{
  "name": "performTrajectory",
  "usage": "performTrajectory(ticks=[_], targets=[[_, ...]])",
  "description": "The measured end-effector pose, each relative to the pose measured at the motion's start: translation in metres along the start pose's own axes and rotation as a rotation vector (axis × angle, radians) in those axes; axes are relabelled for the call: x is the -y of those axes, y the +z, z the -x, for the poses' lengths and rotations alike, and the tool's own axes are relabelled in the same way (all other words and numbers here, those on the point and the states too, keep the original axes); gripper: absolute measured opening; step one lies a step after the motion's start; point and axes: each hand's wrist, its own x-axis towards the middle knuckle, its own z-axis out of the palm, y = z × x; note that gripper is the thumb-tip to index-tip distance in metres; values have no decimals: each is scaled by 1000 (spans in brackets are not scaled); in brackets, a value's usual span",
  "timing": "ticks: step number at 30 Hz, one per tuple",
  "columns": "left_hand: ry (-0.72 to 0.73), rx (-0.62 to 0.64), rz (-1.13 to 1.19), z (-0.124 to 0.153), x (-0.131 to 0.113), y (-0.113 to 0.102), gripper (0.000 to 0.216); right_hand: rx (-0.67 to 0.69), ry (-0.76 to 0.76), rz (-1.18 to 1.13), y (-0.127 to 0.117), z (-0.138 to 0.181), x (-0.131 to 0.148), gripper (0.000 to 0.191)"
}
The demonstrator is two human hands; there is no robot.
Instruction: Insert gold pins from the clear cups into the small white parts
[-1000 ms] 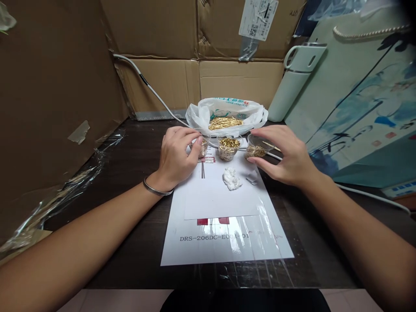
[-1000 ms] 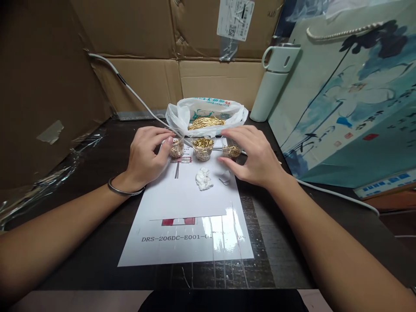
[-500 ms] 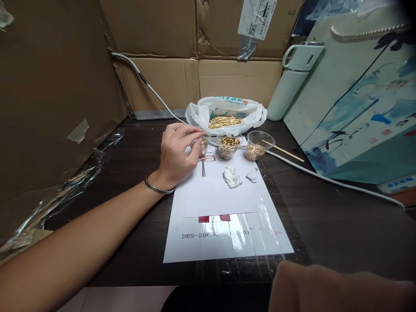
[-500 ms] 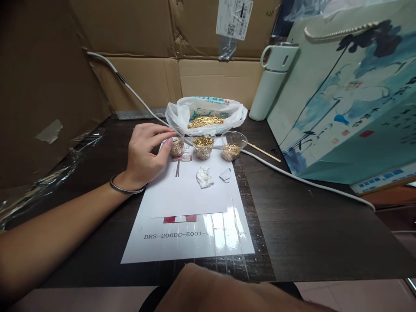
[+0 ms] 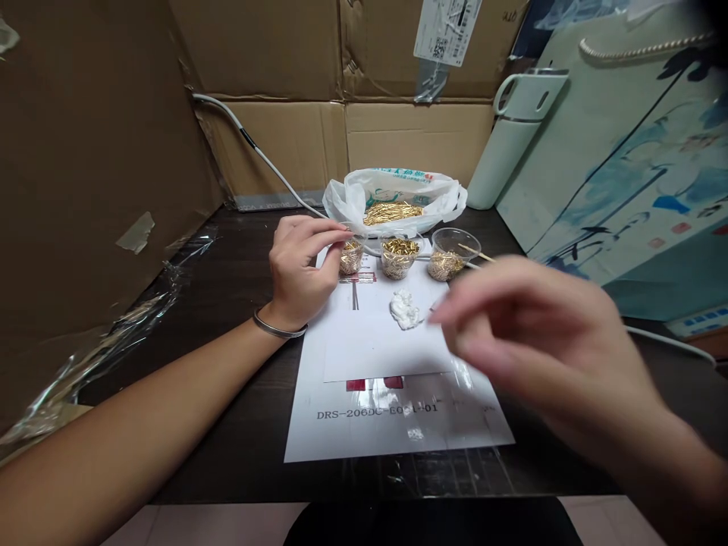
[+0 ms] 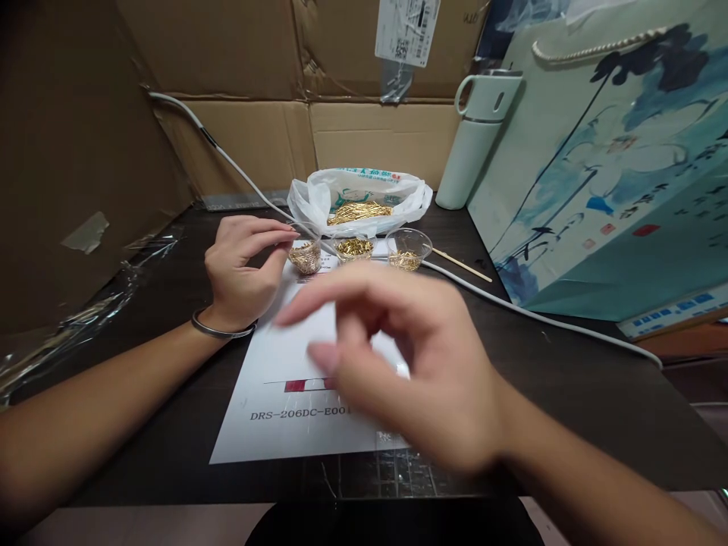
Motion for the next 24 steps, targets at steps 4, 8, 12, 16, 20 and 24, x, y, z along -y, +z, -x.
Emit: performTrajectory(ticks=[4, 8, 12, 16, 20, 24], targets=[[10, 4, -30, 0, -5, -2, 13, -168, 100, -26, 12, -17, -46, 12], [149, 116, 57, 5, -18, -5, 11, -201, 20, 72, 27, -10, -73, 22], [202, 185, 186, 9, -31, -5, 20, -161, -75, 76, 30, -5, -75, 23], [244, 193, 277, 10, -33, -3, 33, -138, -199, 87, 26, -7, -78, 18], [262, 255, 273, 11, -31, 0, 32, -98, -307, 104, 25, -8, -83, 15], [243, 292, 275, 12, -30, 1, 26, -35, -323, 133, 25, -7, -86, 14]])
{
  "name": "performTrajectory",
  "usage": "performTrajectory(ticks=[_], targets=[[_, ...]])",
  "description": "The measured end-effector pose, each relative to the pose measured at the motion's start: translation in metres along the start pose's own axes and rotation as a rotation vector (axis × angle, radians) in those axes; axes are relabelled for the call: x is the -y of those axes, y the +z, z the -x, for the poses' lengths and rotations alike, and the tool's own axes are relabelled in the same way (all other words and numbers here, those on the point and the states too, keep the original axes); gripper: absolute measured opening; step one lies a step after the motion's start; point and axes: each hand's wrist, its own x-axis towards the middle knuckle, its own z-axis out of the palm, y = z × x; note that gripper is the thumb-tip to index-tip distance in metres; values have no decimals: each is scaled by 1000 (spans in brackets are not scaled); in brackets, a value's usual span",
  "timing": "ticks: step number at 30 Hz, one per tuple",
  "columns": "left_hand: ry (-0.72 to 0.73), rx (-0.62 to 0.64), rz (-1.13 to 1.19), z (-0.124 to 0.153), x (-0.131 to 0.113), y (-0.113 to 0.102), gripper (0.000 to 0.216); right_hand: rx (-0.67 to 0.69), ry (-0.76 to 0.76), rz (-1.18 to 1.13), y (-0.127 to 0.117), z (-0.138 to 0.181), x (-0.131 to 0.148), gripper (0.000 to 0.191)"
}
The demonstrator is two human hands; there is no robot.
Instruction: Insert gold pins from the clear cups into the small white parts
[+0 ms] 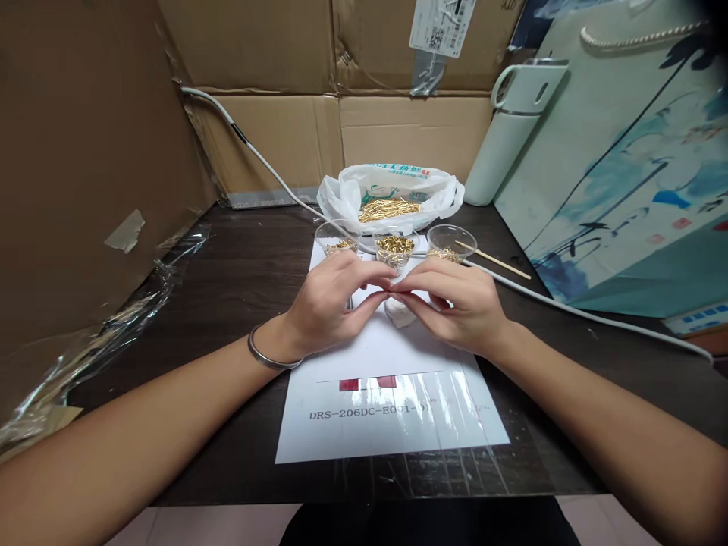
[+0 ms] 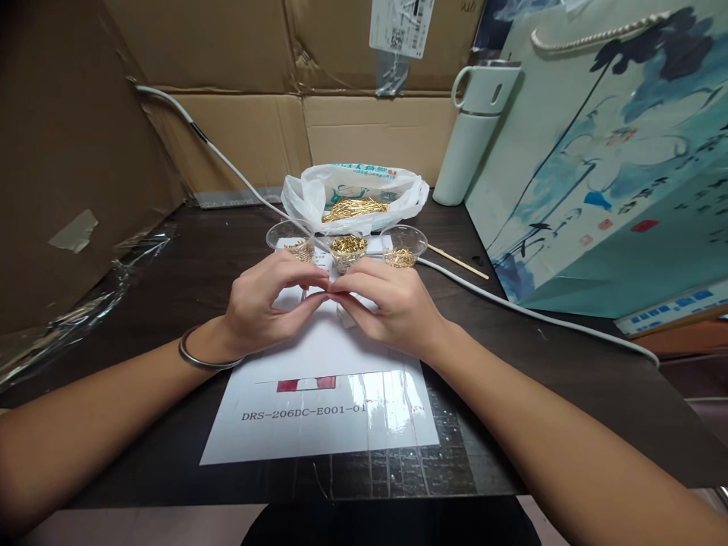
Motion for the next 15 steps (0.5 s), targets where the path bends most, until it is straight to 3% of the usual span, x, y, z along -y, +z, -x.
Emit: performTrajectory(ticks=[8, 15], targets=[[-77, -69, 120, -5, -6, 3, 15, -19, 97, 37, -3, 1, -1, 6], [-540, -155, 467, -28, -23, 16, 14, -130, 242, 71, -5, 3, -5, 8]])
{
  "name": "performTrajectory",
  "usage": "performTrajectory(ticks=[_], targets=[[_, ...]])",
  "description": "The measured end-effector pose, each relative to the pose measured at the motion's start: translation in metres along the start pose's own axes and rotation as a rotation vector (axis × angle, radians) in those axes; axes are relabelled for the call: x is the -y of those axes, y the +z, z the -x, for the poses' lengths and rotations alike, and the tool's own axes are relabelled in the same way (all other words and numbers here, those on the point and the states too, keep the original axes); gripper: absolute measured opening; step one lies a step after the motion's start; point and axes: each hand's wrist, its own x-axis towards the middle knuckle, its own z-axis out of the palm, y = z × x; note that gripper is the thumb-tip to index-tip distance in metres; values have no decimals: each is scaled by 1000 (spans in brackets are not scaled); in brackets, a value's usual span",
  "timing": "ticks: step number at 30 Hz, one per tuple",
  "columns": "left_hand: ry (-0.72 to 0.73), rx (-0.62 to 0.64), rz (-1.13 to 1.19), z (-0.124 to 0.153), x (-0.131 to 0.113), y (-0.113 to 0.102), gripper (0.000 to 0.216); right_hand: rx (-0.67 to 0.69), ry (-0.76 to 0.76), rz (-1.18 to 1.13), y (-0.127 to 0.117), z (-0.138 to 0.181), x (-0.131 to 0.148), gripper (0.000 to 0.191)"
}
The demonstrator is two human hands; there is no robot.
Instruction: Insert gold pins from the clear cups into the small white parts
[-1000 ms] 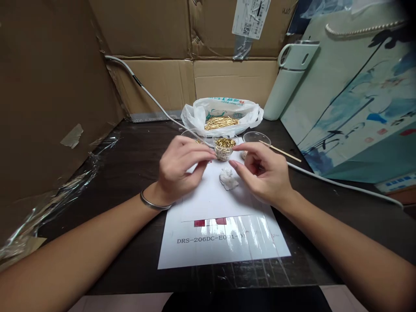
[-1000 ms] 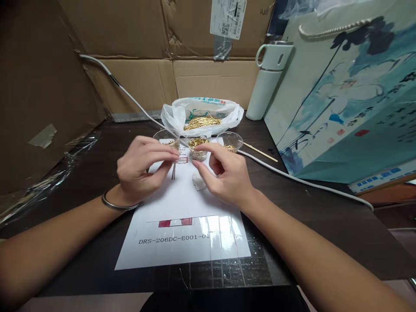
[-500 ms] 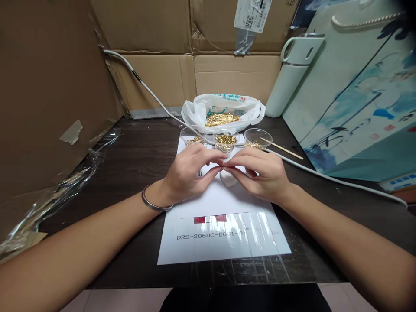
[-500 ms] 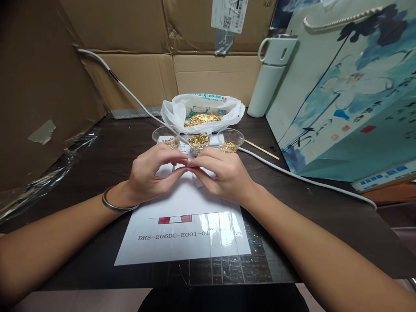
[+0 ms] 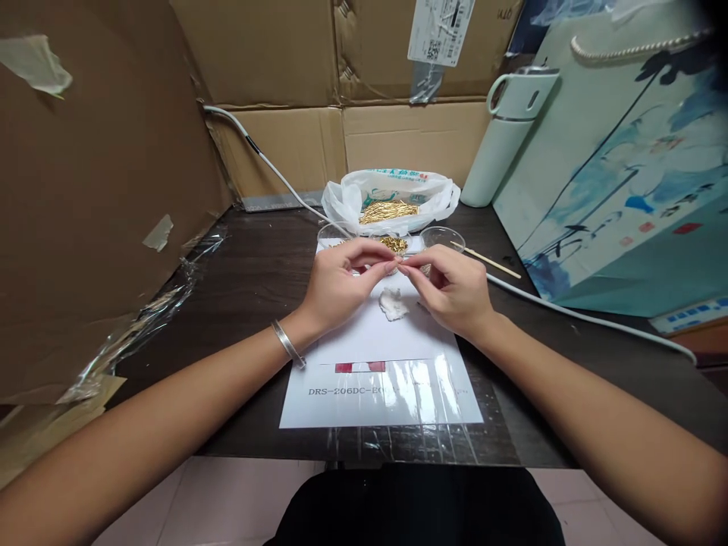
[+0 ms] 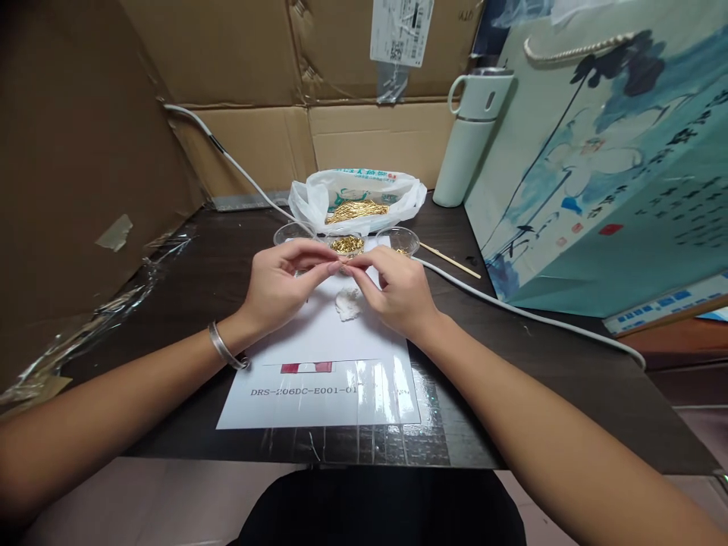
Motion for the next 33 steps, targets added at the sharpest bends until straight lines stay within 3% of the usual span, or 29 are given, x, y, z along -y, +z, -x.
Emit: performTrajectory(ticks=[4, 8, 13, 19, 27, 29, 33], targets=[[-230, 4, 195, -11, -4, 13, 19, -88, 83, 27, -1, -1, -2, 9], [-292, 6, 203, -14, -2, 19, 20, -113, 130, 25, -1, -1, -1, 9], [-156, 45, 118, -8, 3, 11, 17, -57, 94, 27, 1, -1, 2, 8], [14, 78, -201, -9, 13, -4, 11, -5, 123, 139, 3, 1, 5, 9], [239, 421, -323, 3, 13, 4, 5, -52, 113, 237, -4, -17, 4, 10], [237, 481, -337, 5, 13, 3, 4, 43, 142, 246, -7, -35, -2, 11], [215, 499, -339, 4, 16, 1, 5, 424, 215, 271, -8, -75, -15, 11]])
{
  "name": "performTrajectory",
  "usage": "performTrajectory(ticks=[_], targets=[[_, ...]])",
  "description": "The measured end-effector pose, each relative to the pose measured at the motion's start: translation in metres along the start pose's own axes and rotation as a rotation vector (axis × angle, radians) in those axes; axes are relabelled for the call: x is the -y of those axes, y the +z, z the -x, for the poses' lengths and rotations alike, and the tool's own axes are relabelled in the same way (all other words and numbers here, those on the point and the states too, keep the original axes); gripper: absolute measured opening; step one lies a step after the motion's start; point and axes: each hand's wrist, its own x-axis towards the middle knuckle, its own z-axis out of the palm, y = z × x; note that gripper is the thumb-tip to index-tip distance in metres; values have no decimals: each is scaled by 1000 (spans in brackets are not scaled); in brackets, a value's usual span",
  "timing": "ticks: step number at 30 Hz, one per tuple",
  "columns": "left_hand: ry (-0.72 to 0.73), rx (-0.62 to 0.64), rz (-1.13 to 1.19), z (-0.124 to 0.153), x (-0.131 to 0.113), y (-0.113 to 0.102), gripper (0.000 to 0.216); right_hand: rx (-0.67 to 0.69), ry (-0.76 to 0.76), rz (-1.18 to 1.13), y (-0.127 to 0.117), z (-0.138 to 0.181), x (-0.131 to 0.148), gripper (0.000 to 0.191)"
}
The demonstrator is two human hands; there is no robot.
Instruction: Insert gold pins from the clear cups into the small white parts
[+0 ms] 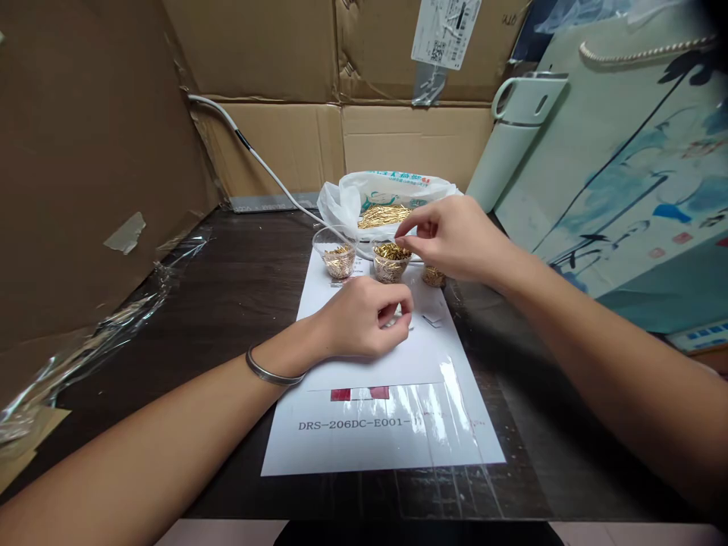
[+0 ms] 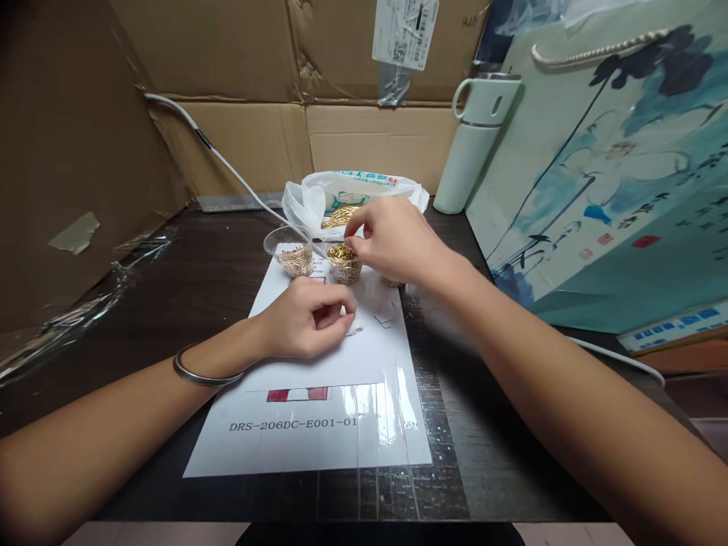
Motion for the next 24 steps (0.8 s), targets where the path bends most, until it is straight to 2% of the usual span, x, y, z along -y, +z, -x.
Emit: performTrajectory(ticks=[4, 7, 9, 14, 24], targets=[[-57, -16, 24, -2, 5, 0, 5, 217, 16, 25, -8, -21, -3, 5], [-83, -2, 38, -3, 7, 0, 6, 271, 51, 37, -7, -24, -5, 3], [-89, 4, 51, -3, 7, 1, 5, 264, 48, 27, -5, -25, -7, 5], [-122, 39, 82, -5, 8, 1, 9, 213, -85, -68, 6, -28, -13, 16], [-196, 77, 126, -7, 7, 0, 7, 131, 5, -40, 8, -26, -6, 11]])
